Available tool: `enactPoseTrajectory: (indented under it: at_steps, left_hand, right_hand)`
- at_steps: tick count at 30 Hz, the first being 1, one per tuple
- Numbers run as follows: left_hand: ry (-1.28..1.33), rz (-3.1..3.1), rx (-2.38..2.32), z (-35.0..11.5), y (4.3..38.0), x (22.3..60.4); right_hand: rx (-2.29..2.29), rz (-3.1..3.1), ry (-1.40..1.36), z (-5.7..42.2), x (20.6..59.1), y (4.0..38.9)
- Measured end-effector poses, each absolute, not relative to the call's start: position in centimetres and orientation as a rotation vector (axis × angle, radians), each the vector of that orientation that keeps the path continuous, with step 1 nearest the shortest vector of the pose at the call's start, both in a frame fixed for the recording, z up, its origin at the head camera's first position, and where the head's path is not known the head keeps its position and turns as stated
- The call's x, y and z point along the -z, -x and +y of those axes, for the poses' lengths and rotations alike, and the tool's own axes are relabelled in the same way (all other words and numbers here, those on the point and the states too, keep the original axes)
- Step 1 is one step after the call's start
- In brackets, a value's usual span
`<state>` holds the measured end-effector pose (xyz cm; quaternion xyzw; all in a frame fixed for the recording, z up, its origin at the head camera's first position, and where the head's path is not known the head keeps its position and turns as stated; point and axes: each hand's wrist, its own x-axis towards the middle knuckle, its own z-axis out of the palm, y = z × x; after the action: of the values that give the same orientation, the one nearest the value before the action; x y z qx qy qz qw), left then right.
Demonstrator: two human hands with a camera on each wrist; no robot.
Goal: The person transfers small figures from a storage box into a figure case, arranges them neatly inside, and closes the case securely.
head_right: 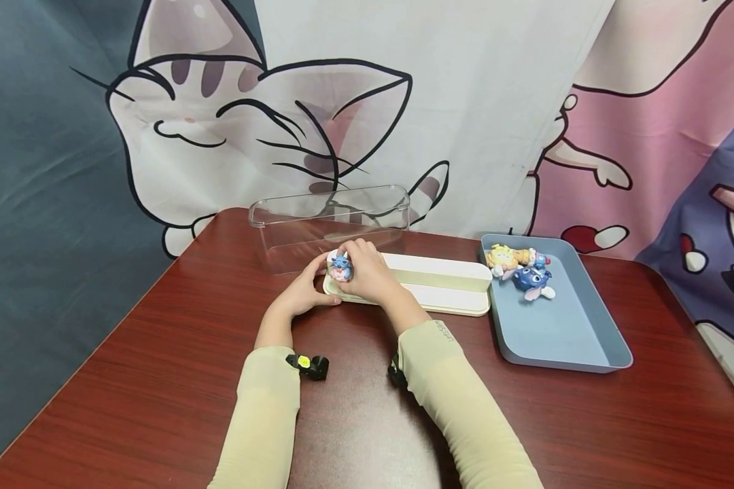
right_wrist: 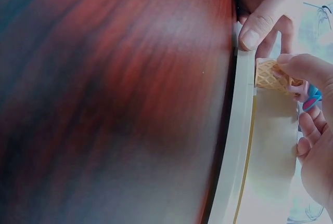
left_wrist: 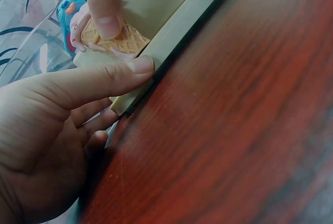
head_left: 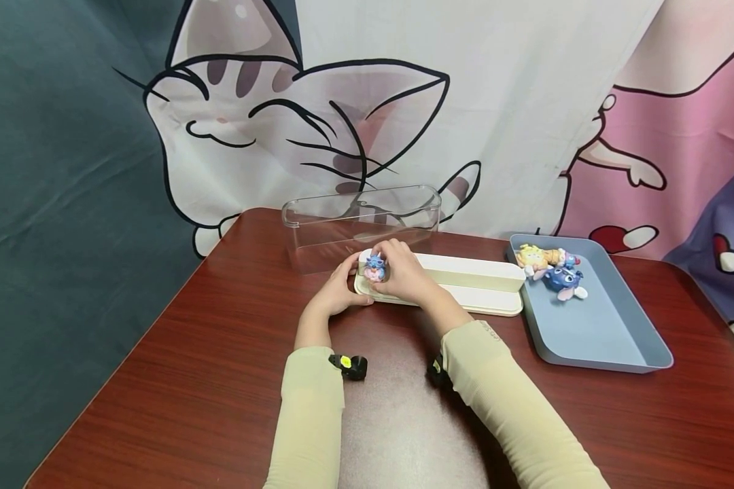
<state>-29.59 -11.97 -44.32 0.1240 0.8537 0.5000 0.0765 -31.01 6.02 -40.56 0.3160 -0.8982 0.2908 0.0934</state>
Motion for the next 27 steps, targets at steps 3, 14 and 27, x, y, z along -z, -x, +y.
enactPoseTrajectory:
  at_steps: [3, 14, 27]
  left_hand:
    - [-0.375, 2.561, -1.498, -11.93, 29.63, 44.32]
    - [-0.382, 2.561, -1.495, -12.0, 29.6, 44.26]
    - [-0.377, 2.556, -1.498, -12.05, 29.55, 44.32]
  right_hand:
    - [-0.849, -2.676, -0.927, 5.98, 40.49, 30.98]
    - [-0.812, -2.72, -0.917, 5.83, 40.28, 31.09]
    - [-0.778, -2.764, -0.915, 5.88, 40.28, 31.0]
